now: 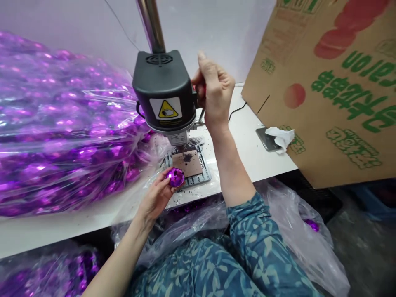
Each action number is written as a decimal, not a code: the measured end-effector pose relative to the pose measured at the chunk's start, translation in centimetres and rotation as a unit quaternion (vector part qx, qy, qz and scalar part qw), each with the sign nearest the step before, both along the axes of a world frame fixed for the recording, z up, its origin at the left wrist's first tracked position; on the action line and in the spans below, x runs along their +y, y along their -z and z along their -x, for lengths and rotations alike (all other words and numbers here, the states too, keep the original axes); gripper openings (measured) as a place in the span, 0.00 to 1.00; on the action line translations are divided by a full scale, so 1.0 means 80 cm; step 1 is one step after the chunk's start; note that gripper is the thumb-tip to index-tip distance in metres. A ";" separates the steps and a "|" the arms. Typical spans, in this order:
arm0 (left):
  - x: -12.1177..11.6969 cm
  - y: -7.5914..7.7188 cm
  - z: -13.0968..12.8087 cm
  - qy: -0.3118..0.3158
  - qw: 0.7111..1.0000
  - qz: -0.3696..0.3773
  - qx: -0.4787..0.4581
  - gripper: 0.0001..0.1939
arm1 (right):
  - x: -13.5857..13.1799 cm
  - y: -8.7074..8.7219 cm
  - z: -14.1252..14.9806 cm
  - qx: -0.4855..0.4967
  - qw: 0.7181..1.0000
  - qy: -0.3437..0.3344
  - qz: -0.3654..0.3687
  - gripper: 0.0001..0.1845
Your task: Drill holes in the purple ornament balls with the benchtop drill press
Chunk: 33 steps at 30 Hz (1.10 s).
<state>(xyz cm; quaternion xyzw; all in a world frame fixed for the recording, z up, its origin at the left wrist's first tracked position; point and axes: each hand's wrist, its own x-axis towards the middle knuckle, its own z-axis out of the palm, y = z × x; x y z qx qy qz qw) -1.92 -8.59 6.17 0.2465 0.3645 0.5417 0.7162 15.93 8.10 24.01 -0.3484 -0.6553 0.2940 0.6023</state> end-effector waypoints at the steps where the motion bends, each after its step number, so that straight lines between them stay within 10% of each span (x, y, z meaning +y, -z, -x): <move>1: -0.001 0.002 -0.003 -0.004 1.000 0.003 -0.010 0.26 | 0.004 0.001 0.000 0.006 1.000 0.004 0.015 0.40; 9: -0.007 -0.001 -0.020 -0.032 0.997 -0.008 -0.067 0.28 | -0.013 -0.003 -0.009 0.033 0.996 0.071 0.050 0.34; 15: -0.014 -0.005 -0.023 -0.044 0.995 -0.010 -0.091 0.29 | -0.093 0.078 -0.031 0.002 0.970 0.224 -0.095 0.20; 20: -0.020 -0.006 -0.022 -0.048 0.996 -0.018 -0.067 0.31 | -0.157 0.163 -0.031 -0.149 0.984 0.072 -0.073 0.10; 24: -0.024 -0.008 -0.021 -0.061 0.997 -0.020 -0.043 0.32 | -0.180 0.209 -0.024 -0.210 0.976 -0.011 -0.054 0.22; 33: -0.031 -0.008 -0.019 -0.081 0.992 -0.090 0.032 0.31 | -0.190 0.247 -0.030 -0.206 0.977 -0.045 -0.018 0.26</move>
